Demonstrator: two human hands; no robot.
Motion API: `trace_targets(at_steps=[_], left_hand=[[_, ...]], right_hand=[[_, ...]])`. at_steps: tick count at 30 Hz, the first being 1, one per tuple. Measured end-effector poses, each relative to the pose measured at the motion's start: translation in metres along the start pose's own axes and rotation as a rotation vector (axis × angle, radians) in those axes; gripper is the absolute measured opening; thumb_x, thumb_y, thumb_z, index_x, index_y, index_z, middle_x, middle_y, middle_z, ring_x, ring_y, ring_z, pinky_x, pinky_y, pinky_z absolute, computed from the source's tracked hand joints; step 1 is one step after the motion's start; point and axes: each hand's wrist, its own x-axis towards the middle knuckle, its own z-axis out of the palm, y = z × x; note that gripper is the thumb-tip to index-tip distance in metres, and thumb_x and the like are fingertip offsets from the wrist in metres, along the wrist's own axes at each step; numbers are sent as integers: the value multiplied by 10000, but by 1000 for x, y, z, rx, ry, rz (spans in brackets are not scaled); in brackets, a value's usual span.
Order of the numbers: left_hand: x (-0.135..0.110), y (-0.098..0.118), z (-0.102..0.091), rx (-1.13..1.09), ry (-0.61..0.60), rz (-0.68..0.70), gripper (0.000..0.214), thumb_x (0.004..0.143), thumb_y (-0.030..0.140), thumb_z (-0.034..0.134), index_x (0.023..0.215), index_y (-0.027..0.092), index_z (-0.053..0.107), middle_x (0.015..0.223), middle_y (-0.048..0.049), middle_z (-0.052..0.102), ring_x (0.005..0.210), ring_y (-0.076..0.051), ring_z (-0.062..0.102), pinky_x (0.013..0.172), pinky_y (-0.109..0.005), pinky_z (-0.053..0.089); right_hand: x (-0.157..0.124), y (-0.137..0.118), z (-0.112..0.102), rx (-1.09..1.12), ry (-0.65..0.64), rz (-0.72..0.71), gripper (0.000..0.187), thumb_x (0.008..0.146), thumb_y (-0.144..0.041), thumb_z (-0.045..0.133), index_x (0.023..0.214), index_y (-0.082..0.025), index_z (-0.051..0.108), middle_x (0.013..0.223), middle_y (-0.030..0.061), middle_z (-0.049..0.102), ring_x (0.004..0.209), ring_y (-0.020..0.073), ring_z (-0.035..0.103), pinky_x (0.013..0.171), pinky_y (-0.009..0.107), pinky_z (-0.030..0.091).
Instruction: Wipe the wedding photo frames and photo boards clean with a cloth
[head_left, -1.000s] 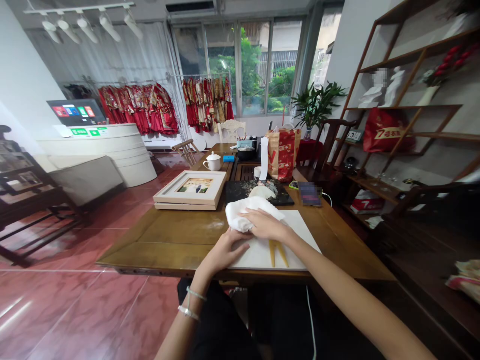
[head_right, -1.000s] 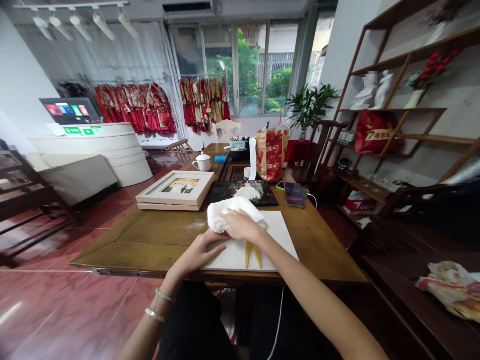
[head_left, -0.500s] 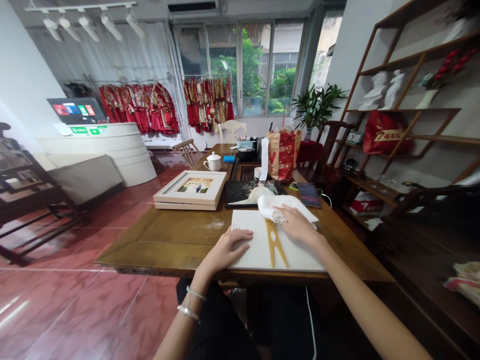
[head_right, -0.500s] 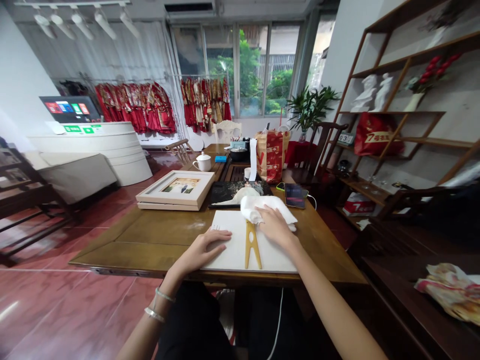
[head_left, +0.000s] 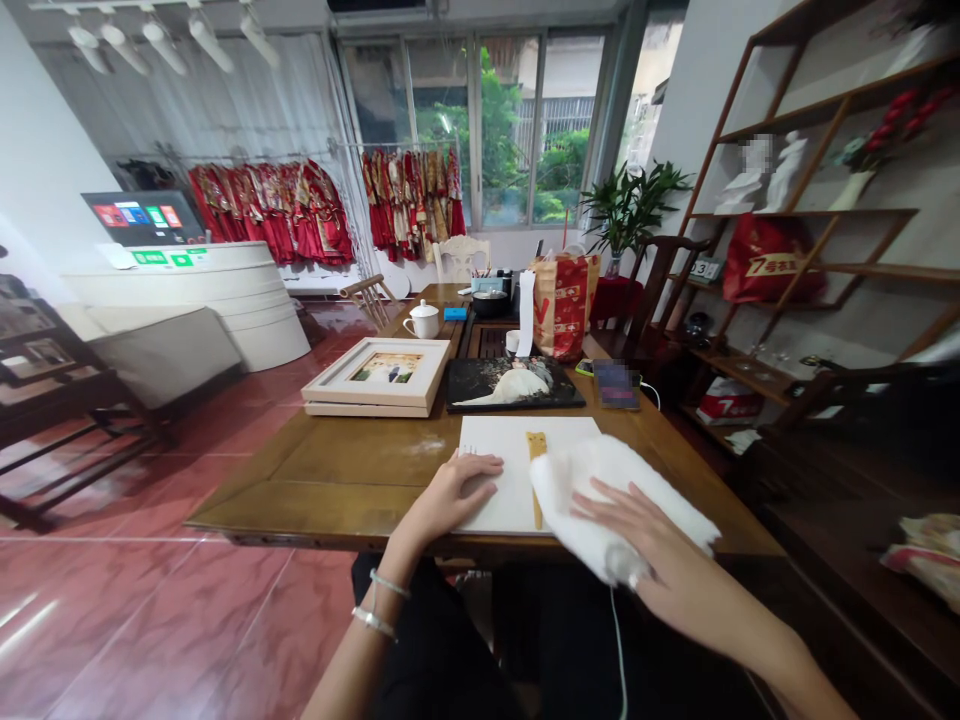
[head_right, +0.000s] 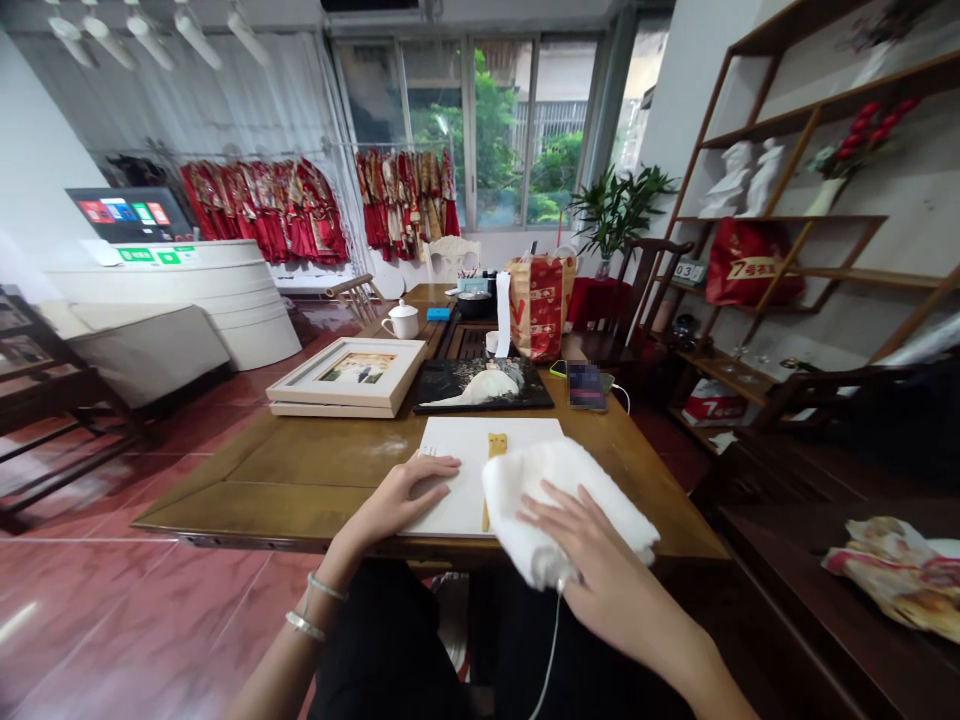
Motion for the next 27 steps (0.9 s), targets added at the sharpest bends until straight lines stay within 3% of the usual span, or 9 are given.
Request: trace_targets(at_steps=[3, 5, 8, 10, 12, 17, 21, 27], left_hand=[[0, 0, 1, 9, 14, 24, 233, 849, 232, 572, 1059, 199, 667, 1152, -84, 686, 1144, -235, 595, 1103, -453, 290], [0, -1, 1, 9, 20, 35, 232, 845, 225, 573, 1055, 196, 668, 1146, -84, 689, 1138, -234, 599, 1092, -444, 310], [0, -3, 0, 1, 13, 47, 234, 843, 216, 569, 1054, 189, 667, 1151, -88, 686, 1144, -230, 594, 1064, -429, 355], [0, -4, 0, -2, 9, 53, 235, 843, 211, 568, 1054, 182, 666, 1155, -91, 684, 1147, -228, 592, 1052, -422, 371], [0, -5, 0, -3, 7, 53, 233, 844, 210, 568, 1053, 181, 666, 1154, -92, 684, 1144, -228, 594, 1060, -426, 361], [1, -4, -1, -18, 9, 45, 233, 843, 228, 575, 1051, 185, 671, 1152, -93, 686, 1144, -233, 594, 1051, -428, 377], [1, -3, -1, -13, 9, 31, 219, 847, 234, 573, 1035, 187, 676, 1146, -91, 689, 1133, -234, 602, 1066, -438, 355], [-1, -1, -1, -13, 30, 44, 220, 848, 230, 574, 1039, 194, 677, 1125, -89, 697, 1125, -233, 604, 1054, -435, 368]], right_hand=[[-27, -5, -7, 102, -107, -51, 715, 719, -73, 425, 1369, -370, 434, 1462, -73, 374, 1393, 202, 228, 1167, 464, 121], [-24, -2, -14, 140, -145, -20, 613, 767, -119, 457, 1324, -371, 495, 1455, -66, 392, 1384, 219, 253, 1158, 456, 170], [9, 9, -19, 143, -74, 63, 522, 827, -282, 528, 1346, -318, 482, 1486, -13, 352, 1379, 259, 265, 1129, 449, 247], [41, 20, -17, 69, 1, 54, 560, 840, -326, 530, 1388, -274, 429, 1513, 26, 300, 1389, 258, 240, 1136, 442, 214], [73, 30, -14, -63, 45, 51, 581, 817, -258, 533, 1389, -253, 429, 1525, 54, 270, 1405, 258, 185, 1150, 463, 121], [119, 39, -8, -189, 101, 205, 628, 816, -200, 471, 1430, -255, 352, 1529, 79, 249, 1409, 301, 137, 1123, 540, 117], [98, 22, -2, -177, 49, 159, 699, 752, -133, 467, 1429, -268, 354, 1533, 62, 240, 1414, 292, 111, 1124, 544, 91], [8, -25, -4, -6, -128, -19, 861, 693, -51, 440, 1445, -411, 227, 1541, -92, 130, 1416, 233, 19, 1141, 538, 38]])
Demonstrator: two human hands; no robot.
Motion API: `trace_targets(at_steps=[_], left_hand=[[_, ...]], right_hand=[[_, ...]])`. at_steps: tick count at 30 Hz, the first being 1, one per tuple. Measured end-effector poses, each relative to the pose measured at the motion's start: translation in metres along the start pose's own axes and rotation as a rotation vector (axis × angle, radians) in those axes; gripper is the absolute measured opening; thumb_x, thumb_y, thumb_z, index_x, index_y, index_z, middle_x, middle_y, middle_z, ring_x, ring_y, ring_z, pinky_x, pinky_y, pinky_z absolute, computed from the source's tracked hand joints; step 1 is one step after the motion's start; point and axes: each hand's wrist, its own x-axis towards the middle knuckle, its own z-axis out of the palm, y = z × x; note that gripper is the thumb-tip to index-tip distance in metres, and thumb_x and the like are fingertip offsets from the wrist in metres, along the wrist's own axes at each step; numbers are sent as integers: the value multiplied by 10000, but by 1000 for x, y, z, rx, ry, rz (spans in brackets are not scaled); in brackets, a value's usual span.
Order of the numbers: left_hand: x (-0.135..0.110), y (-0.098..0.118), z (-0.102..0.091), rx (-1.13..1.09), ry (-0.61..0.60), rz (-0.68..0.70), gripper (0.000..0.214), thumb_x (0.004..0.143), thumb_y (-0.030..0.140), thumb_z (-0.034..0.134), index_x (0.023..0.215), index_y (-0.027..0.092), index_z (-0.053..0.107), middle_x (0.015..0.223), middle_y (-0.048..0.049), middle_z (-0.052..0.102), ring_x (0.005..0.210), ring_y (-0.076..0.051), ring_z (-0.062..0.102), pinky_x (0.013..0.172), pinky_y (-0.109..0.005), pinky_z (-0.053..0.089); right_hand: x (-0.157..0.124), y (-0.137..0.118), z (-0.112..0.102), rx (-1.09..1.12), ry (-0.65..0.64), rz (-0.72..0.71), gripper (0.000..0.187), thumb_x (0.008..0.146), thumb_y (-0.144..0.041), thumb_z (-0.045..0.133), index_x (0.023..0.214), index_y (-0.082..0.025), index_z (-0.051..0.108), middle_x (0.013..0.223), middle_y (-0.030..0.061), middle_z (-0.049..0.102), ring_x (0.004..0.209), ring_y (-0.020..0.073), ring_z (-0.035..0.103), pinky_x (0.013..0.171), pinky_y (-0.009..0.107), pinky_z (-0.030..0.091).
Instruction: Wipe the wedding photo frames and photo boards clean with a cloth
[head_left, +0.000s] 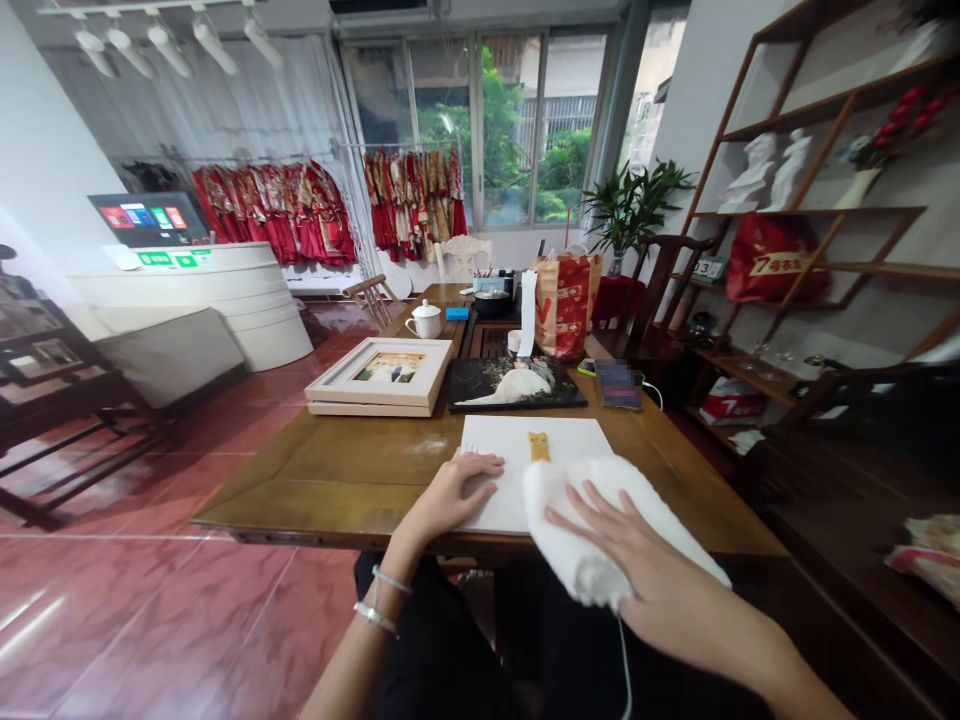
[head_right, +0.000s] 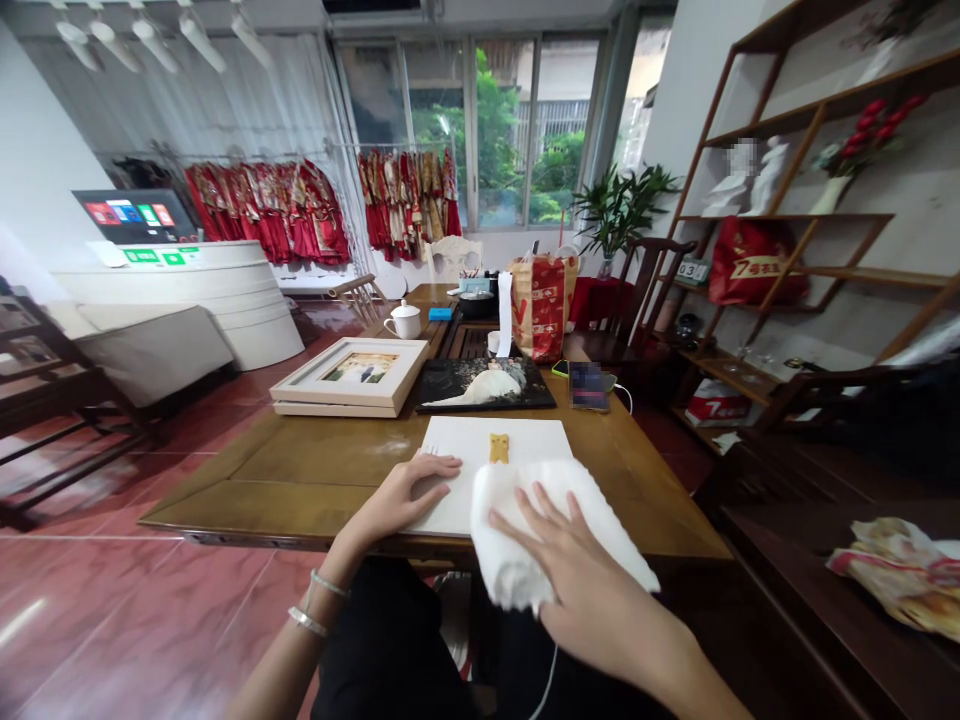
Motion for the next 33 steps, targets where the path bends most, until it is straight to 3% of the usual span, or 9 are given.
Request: trace_targets(at_steps=[3, 5, 8, 12, 17, 21, 27, 30, 33], left_hand=[[0, -1, 1, 4, -3, 4, 224, 845, 224, 574, 1041, 191, 677, 1132, -89, 694, 1133, -231, 599, 1054, -428, 371], [0, -2, 1, 1, -13, 5, 224, 845, 223, 574, 1040, 189, 677, 1139, -90, 691, 1137, -232, 597, 1055, -429, 370], [1, -2, 0, -10, -25, 6, 223, 845, 228, 574, 1038, 192, 678, 1151, -91, 687, 1139, -234, 596, 1053, -435, 372], [2, -2, -1, -22, -23, 8, 221, 842, 234, 575, 1033, 191, 680, 1160, -97, 682, 1140, -238, 596, 1051, -441, 376], [3, -1, -1, -10, -40, 3, 217, 847, 235, 569, 1028, 190, 680, 1151, -99, 687, 1154, -245, 588, 1061, -454, 364], [3, -2, 1, 21, -39, -22, 208, 849, 232, 569, 1018, 188, 681, 1127, -97, 697, 1157, -251, 584, 1099, -482, 296], [4, 2, 0, 10, -36, -12, 207, 856, 217, 550, 1010, 175, 682, 1148, -105, 683, 1144, -243, 588, 1067, -446, 351], [3, 4, -1, 6, -42, -3, 226, 856, 217, 553, 1043, 178, 674, 1164, -104, 677, 1154, -239, 581, 1058, -434, 366], [3, 2, -1, 4, -46, 1, 221, 855, 214, 556, 1038, 179, 674, 1155, -104, 681, 1157, -241, 579, 1054, -439, 371]], right_hand=[[-19, -7, -8, 75, -84, 0, 795, 738, -80, 441, 1432, -424, 260, 1528, -112, 146, 1410, 232, 64, 1153, 507, 85], [-11, 2, -13, 101, -86, 72, 718, 783, -131, 436, 1438, -378, 280, 1525, -84, 177, 1407, 248, 75, 1148, 501, 142], [26, 28, -17, 70, 10, 139, 701, 788, -152, 430, 1454, -307, 276, 1526, -25, 213, 1409, 269, 79, 1135, 514, 169], [87, 52, -16, -91, 133, 143, 706, 792, -152, 423, 1464, -285, 250, 1533, 33, 236, 1415, 264, 109, 1123, 552, 86], [124, 35, -11, -145, 161, 258, 656, 834, -262, 467, 1460, -252, 274, 1545, 127, 177, 1400, 394, 47, 1039, 685, 52], [101, 7, 1, -166, 111, 149, 763, 726, -166, 544, 1442, -290, 311, 1560, 108, 114, 1400, 383, -27, 1045, 673, 9], [16, -21, 0, -40, -65, -121, 942, 575, -26, 458, 1431, -383, 294, 1560, -24, 60, 1409, 257, -87, 1099, 602, -18], [-3, -17, -10, 62, -134, -152, 919, 576, -12, 417, 1399, -416, 350, 1540, -96, 116, 1418, 203, -9, 1133, 541, -12], [10, 3, -16, 137, -98, -99, 827, 664, -40, 397, 1435, -327, 314, 1529, -57, 198, 1419, 181, 65, 1150, 503, 25]])
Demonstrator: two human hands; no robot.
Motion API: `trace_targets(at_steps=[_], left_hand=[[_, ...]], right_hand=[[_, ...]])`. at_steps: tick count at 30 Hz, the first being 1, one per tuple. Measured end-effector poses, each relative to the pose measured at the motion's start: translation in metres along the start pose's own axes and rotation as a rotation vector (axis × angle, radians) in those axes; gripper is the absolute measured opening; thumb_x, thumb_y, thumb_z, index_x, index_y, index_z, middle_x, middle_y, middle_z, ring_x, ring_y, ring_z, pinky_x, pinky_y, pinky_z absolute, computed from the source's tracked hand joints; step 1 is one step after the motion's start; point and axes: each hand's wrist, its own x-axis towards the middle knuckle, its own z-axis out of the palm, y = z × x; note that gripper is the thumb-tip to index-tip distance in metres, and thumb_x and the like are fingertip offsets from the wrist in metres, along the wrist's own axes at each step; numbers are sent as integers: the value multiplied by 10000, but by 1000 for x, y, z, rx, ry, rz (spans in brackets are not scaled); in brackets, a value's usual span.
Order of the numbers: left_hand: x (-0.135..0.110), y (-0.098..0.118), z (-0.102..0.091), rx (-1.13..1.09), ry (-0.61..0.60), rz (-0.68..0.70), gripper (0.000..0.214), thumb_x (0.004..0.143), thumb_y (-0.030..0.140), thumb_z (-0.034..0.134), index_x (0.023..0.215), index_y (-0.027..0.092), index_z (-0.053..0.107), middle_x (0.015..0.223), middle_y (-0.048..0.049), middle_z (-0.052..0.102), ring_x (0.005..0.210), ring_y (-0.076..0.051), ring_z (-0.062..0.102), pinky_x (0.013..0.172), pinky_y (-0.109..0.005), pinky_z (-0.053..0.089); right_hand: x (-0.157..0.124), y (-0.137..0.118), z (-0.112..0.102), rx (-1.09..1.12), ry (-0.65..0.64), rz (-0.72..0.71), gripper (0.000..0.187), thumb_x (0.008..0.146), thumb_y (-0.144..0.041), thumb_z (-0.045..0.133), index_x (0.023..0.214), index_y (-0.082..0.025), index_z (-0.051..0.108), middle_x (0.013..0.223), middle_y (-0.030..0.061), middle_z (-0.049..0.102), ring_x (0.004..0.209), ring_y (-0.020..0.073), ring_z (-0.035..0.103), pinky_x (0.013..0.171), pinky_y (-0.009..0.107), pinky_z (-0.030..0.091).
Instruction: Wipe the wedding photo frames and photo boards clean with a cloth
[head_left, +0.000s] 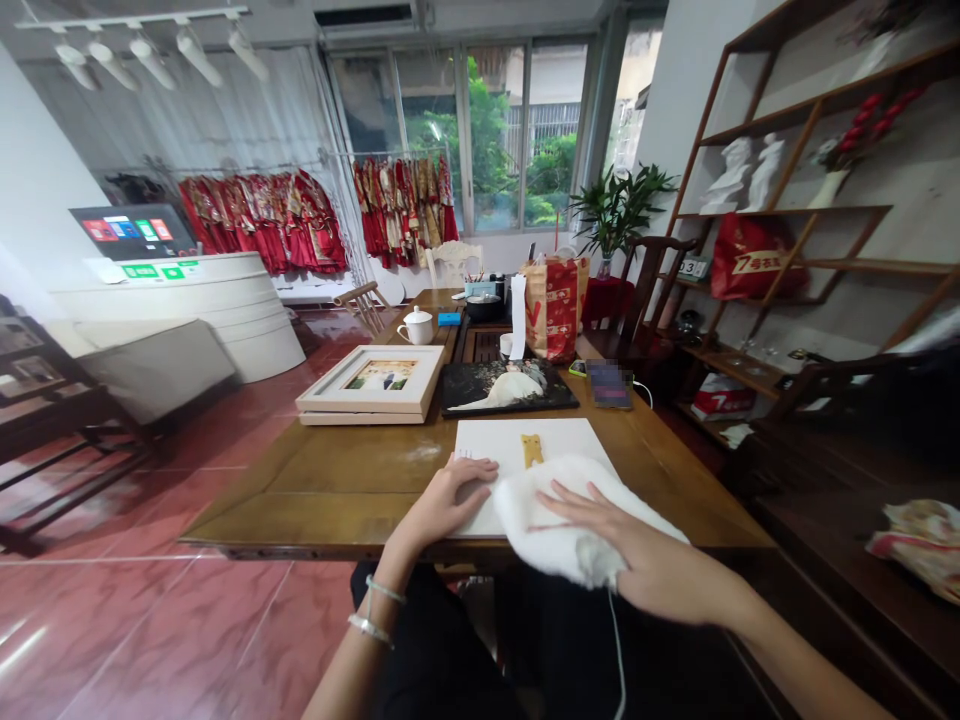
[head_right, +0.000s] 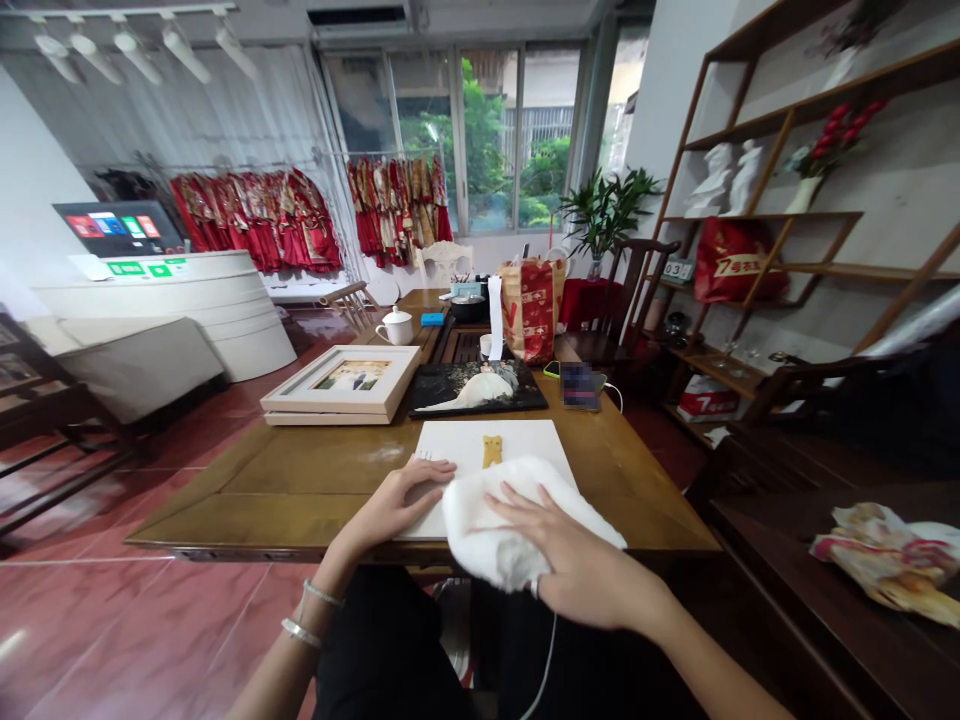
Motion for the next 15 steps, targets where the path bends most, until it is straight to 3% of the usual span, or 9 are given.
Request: trace_targets(at_steps=[3, 7, 12, 15], left_hand=[[0, -3, 0, -16, 7, 13, 212, 855, 220, 558, 1028, 181, 675, 1151, -102, 684, 1156, -241, 581, 1054, -444, 370], [0, -4, 1, -20, 5, 13, 220, 857, 226, 557, 1041, 177, 667, 1162, -102, 679, 1166, -239, 576, 1056, -441, 368], [0, -3, 1, -6, 5, -3, 227, 856, 235, 560, 1047, 177, 670, 1166, -100, 677, 1158, -240, 580, 1056, -431, 365], [0, -2, 1, 12, 4, -19, 214, 856, 240, 563, 1025, 187, 683, 1140, -89, 689, 1131, -241, 590, 1061, -431, 350]], right_hand=[[30, 30, -7, -42, 128, 84, 790, 715, -81, 400, 1473, -228, 228, 1533, 14, 202, 1421, 200, 67, 1145, 509, 31], [79, 55, -19, -172, 203, 283, 709, 774, -144, 413, 1464, -212, 265, 1536, 75, 216, 1421, 269, 81, 1114, 563, 38], [122, 42, -21, -211, 217, 305, 664, 784, -188, 455, 1437, -225, 340, 1543, 143, 178, 1404, 385, 41, 1026, 695, 18], [121, 22, -9, -235, 177, 227, 713, 718, -146, 507, 1410, -270, 386, 1551, 104, 176, 1413, 349, 24, 1048, 661, -16]])
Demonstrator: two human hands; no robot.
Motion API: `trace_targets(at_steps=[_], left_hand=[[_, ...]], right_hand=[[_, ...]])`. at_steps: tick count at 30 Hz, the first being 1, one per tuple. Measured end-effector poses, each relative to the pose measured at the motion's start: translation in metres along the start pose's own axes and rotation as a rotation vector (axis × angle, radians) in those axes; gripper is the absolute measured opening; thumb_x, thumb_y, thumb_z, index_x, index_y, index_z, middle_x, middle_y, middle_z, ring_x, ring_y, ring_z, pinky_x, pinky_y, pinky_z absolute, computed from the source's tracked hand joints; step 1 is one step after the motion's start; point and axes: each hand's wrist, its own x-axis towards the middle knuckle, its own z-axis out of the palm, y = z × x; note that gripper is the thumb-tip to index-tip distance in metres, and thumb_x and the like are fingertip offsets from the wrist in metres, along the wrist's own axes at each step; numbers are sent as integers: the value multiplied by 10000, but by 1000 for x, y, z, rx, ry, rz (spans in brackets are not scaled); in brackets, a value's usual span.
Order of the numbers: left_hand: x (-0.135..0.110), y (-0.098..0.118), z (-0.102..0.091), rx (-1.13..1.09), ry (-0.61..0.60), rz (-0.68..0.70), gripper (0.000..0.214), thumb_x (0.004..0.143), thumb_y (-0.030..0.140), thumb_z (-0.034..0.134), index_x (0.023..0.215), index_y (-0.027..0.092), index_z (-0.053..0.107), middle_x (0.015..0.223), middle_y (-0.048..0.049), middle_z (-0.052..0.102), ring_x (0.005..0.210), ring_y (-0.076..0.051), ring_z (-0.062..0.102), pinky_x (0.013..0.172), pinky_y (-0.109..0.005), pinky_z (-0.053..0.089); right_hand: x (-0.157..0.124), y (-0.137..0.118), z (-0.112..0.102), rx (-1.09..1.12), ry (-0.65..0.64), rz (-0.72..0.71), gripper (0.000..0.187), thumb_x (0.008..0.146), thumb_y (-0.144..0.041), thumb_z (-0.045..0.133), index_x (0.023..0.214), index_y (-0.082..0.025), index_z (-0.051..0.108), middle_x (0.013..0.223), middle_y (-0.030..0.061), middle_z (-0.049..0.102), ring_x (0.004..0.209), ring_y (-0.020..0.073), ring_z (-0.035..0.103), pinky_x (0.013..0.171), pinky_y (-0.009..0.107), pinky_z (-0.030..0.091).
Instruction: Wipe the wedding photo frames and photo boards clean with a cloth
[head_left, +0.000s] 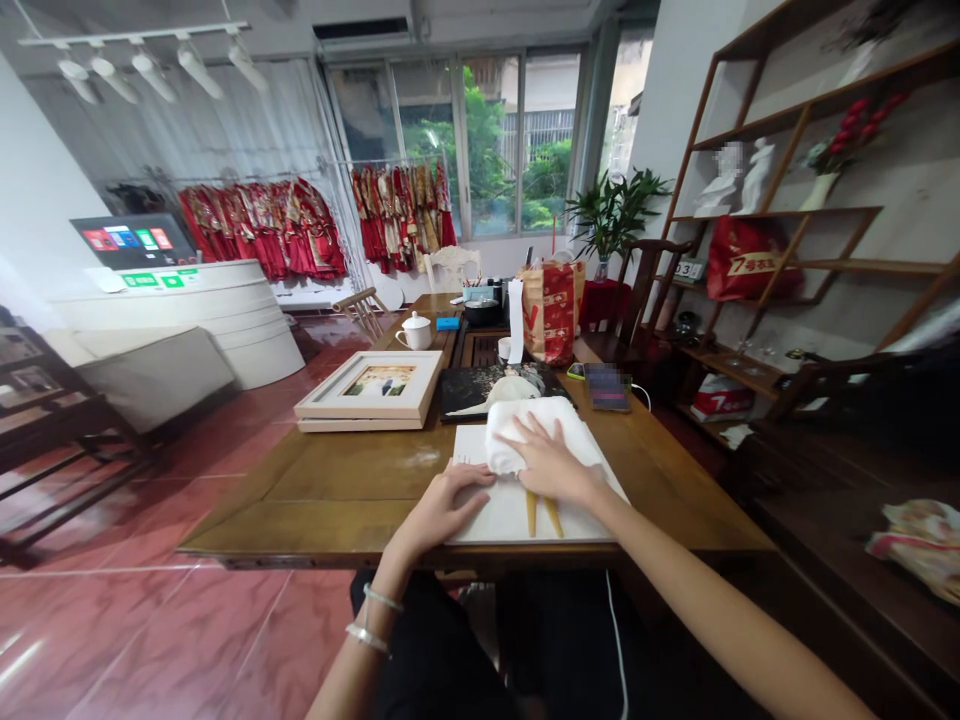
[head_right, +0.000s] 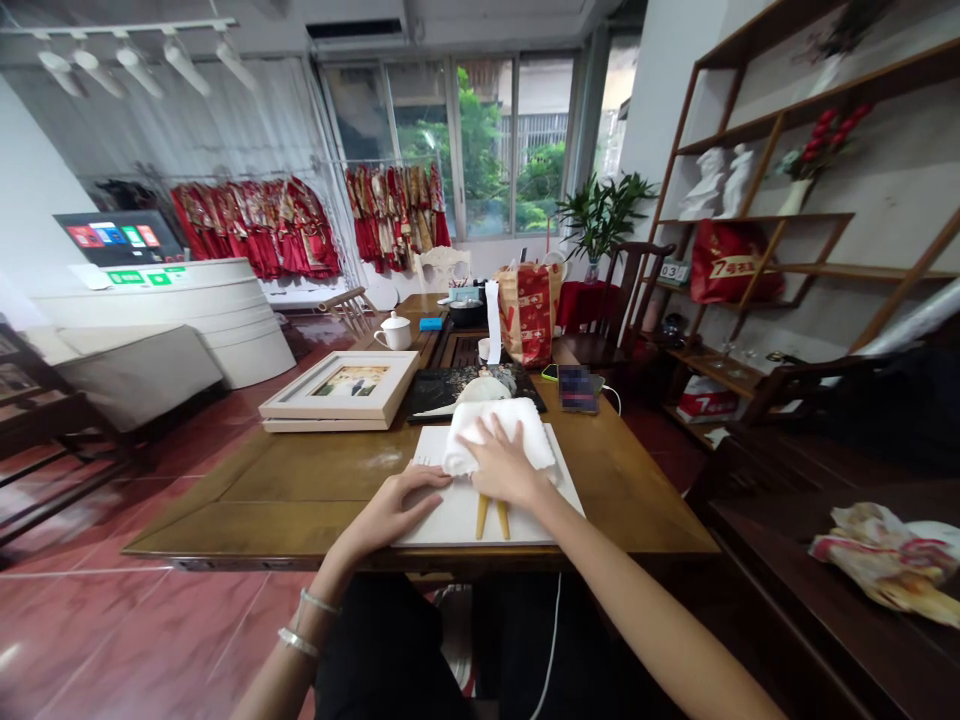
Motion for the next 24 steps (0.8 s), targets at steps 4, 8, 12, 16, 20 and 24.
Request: trace_targets(at_steps=[4, 8, 12, 16, 20, 24], left_hand=[[1, 2, 0, -6, 8, -8, 213, 855, 234, 561, 1015, 186, 693, 1152, -86, 682, 1104, -236, 599, 1039, -404, 376], [1, 3, -1, -7, 26, -2, 218, 847, 224, 563, 1017, 174, 689, 1179, -99, 664, 1099, -233, 602, 1009, -386, 409], [0, 2, 0, -1, 29, 25, 243, 850, 214, 553, 1052, 179, 684, 1165, -94, 673, 1117, -230, 595, 1019, -393, 404], [-2, 0, 0, 10, 50, 33, 221, 836, 212, 578, 1015, 174, 703, 1140, -99, 686, 1107, -229, 602, 1004, -393, 424], [-1, 1, 0, -15, 59, 44, 188, 832, 210, 594, 969, 181, 720, 1112, -94, 698, 1079, -220, 617, 999, -389, 434], [0, 4, -1, -38, 56, 48, 170, 822, 225, 614, 932, 182, 737, 1066, -90, 716, 1037, -220, 639, 961, -362, 463]], right_hand=[[-45, -16, 6, -30, -1, -78, 807, 652, -83, 480, 1429, -256, 349, 1555, 73, 167, 1421, 305, 1, 1080, 621, -19], [-99, -19, -1, 47, -65, -191, 898, 561, -40, 419, 1412, -323, 369, 1547, -24, 190, 1426, 240, 10, 1119, 561, -3], [-117, -13, -11, 180, -120, -245, 903, 551, -36, 395, 1409, -314, 377, 1511, -50, 286, 1419, 197, 117, 1151, 482, 39], [-80, 5, -12, 230, -13, -77, 740, 691, -81, 418, 1424, -165, 364, 1483, 69, 353, 1402, 217, 201, 1147, 456, 116], [-24, 10, -8, 173, 32, -19, 598, 796, -162, 423, 1394, -160, 413, 1479, 111, 357, 1402, 291, 182, 1107, 570, 88], [16, -10, -4, 156, -13, -96, 581, 770, -175, 455, 1350, -133, 468, 1482, 142, 341, 1400, 349, 146, 1060, 660, 22]])
